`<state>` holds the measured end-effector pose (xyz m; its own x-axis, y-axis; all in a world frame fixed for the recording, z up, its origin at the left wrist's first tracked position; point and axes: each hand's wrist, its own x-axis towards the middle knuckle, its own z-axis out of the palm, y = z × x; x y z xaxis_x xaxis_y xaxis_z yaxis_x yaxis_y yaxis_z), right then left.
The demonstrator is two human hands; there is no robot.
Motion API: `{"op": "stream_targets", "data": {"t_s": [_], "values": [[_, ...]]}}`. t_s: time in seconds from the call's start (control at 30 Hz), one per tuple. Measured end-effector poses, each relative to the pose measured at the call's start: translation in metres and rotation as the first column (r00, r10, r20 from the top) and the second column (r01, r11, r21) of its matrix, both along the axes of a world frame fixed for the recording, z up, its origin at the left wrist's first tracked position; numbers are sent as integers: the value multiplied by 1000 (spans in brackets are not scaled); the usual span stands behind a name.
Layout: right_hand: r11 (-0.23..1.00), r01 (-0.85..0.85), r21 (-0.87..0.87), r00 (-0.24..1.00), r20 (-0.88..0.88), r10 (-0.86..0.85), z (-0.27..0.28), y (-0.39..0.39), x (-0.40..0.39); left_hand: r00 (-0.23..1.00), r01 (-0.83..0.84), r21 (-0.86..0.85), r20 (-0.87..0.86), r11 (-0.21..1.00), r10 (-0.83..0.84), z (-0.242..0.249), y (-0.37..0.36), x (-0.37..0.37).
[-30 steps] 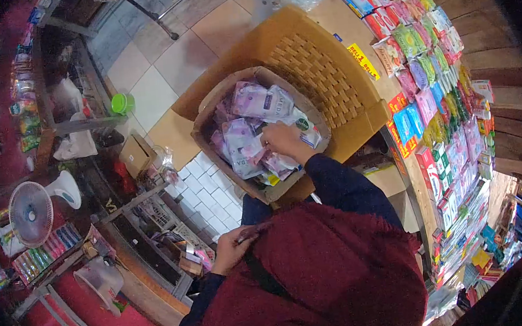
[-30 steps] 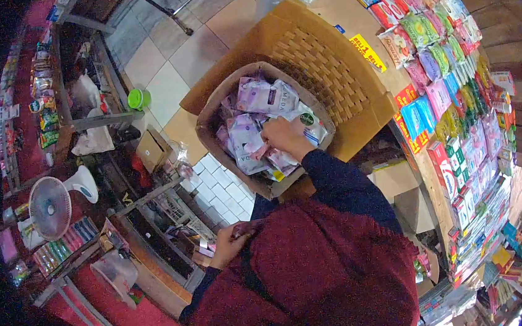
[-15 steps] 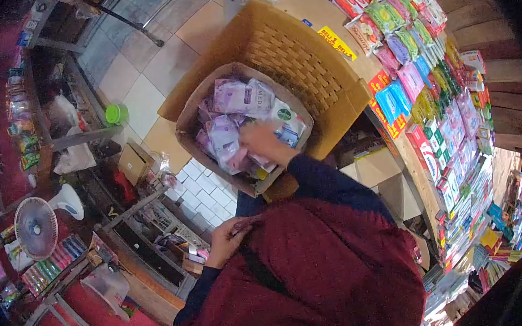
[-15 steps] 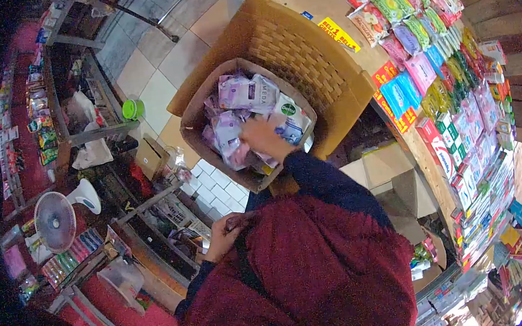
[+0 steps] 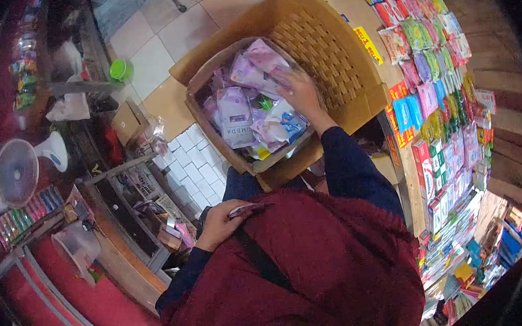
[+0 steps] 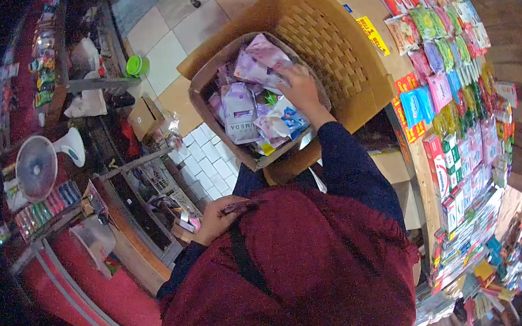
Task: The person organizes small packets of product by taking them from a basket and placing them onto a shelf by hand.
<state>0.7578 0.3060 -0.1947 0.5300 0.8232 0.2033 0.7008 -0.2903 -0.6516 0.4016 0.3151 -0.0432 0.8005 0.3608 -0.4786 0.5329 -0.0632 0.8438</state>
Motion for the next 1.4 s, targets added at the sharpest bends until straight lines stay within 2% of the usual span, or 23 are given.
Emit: {"op": "stream_targets", "data": {"t_s": [0.1,0.17,0.2,0.27,0.33,0.43,0.53,0.63,0.73,0.77,0.83,0.93,0.97,1.07,1.17,1.2,1.27,1.3,1.37,1.4], "values": [[994,80,71,997,0,-80,-13,1,-2,1000,-17,1,-1,1000,17,-2,-2,-8],[989,145,-34,964,-219,-149,-15,6,3,999,-28,-4,-27,1000,28,1,-4,-11],[981,170,-95,927,-321,-191,-16,7,7,999,-41,4,-33,999,41,3,-5,-13],[932,42,-361,962,-239,-136,-27,1,14,997,-66,19,-45,998,67,7,-7,-16],[791,-60,-609,988,-150,-41,-28,-6,12,995,-95,41,-36,995,96,10,-10,-22],[838,27,-546,988,-112,-105,-52,-18,2,989,-146,26,-19,989,146,6,-15,-36],[896,177,-407,966,-103,-237,-69,-24,10,980,-190,36,-47,981,191,7,-23,-51],[892,302,-337,934,-85,-348,-41,-14,27,968,-233,80,-74,969,238,11,-30,-68],[970,174,-167,983,89,-161,31,8,28,957,-287,51,-36,957,289,13,-38,-89],[986,81,-143,980,193,-52,56,13,24,953,-303,30,-11,952,304,13,-40,-96],[986,-111,-122,904,399,151,106,18,9,951,-306,62,-25,950,308,11,-50,-115],[971,-182,-153,857,459,233,166,4,-36,934,-358,88,37,930,356,7,-66,-147],[962,-204,-178,847,461,265,185,-4,-56,925,-378,90,72,921,373,6,-72,-160],[928,-357,-102,856,363,369,226,-34,-135,903,-391,160,257,907,344,9,-86,-202],[877,-480,-10,850,240,469,257,-59,-226,870,-446,197,327,873,370,24,-107,-248],[859,-508,-57,831,231,507,269,-64,-257,851,-466,249,387,849,354,30,-114,-263],[772,-629,-88,755,166,634,283,-71,-313,819,-518,371,474,771,323,46,-127,-302],[688,-719,-98,676,133,725,287,-72,-342,832,-527,447,443,723,334,64,-133,-321],[493,-868,-63,491,54,870,297,-75,-408,827,-555,595,467,581,312,89,-146,-361],[312,-950,17,312,33,949,308,-76,-444,825,-564,658,472,499,311,101,-155,-379]]}}
